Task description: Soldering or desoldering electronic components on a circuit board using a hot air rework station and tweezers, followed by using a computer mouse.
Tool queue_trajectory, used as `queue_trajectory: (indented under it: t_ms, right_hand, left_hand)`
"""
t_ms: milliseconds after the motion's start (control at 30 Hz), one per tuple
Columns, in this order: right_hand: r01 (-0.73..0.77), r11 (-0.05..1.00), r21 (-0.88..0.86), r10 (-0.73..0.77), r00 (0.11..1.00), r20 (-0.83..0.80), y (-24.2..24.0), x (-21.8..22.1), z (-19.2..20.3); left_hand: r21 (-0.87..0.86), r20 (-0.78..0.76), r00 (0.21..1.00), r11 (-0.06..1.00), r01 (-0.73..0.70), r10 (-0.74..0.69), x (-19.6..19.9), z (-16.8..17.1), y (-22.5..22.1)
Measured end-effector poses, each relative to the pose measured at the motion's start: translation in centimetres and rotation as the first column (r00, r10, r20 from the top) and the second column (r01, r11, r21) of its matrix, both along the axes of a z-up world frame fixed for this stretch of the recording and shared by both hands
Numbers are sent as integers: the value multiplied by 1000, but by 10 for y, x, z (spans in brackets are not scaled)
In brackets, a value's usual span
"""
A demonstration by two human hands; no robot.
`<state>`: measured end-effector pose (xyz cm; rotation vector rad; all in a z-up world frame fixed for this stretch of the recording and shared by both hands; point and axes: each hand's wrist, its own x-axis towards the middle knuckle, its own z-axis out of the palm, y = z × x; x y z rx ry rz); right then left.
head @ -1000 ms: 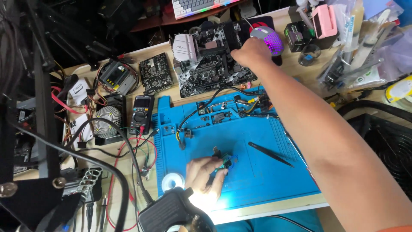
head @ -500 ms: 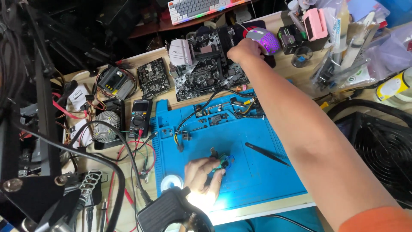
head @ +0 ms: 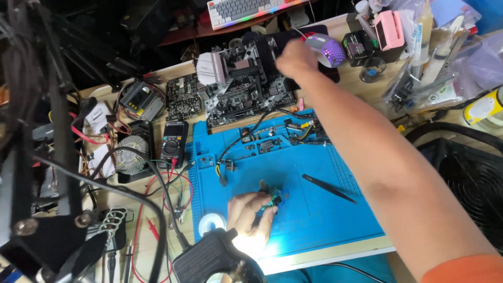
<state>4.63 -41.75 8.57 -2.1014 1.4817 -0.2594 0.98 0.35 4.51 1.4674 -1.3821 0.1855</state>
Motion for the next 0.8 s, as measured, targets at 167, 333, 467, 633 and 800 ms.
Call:
queue_trajectory:
  t_ms: [167,333,467,633,800]
  right_hand:
    - [-168,677,-716,96,985,-141,-51,-48,-40]
    - [-207,829,-519,121,973,-195,-58,-68,-48]
    - [-153,846,-511,78,983,-165,-56,-68,-46]
    - [-221,796,-563,199,975,-100,-56,-68,-48]
    - [-225,715,-662,347,936,56,-57,-75,-68]
  left_hand:
    - [36,-36,999,999,-5,7,-3,-2,2]
    - [42,-35,999,999,-2,3,-7,3,3]
    - [67,-110,987,992,-111,118,-18,10,2]
    - [139,-148,976,980,-141,161,-21,21,2]
    - [200,-183,967,970,-137,175,-23,30,2]
